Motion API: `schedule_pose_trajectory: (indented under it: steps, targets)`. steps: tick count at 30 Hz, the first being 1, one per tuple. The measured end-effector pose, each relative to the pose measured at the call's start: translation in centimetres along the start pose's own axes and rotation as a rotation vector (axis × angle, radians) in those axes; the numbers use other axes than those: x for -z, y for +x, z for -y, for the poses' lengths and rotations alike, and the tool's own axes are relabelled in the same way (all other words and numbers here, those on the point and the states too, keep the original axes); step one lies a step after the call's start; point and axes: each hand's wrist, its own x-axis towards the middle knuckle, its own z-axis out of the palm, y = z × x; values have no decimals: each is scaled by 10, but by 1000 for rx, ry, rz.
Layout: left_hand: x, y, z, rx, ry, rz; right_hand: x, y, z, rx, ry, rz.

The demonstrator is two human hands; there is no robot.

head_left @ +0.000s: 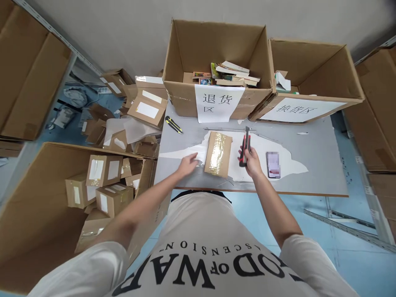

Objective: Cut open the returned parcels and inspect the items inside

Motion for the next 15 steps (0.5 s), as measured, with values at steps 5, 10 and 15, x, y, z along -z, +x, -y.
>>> schedule_pose_trajectory:
  steps: [5, 10, 15]
  targets:
    - [14, 96, -46, -61, -99, 60, 11, -97, -49, -249, 304, -94]
    - [-1, 138, -71, -39, -140, 217, -9, -129, -72, -325, 516, -115]
    - [-8, 140, -68, -56, -126, 272, -28, -123, -75, -313, 558, -183]
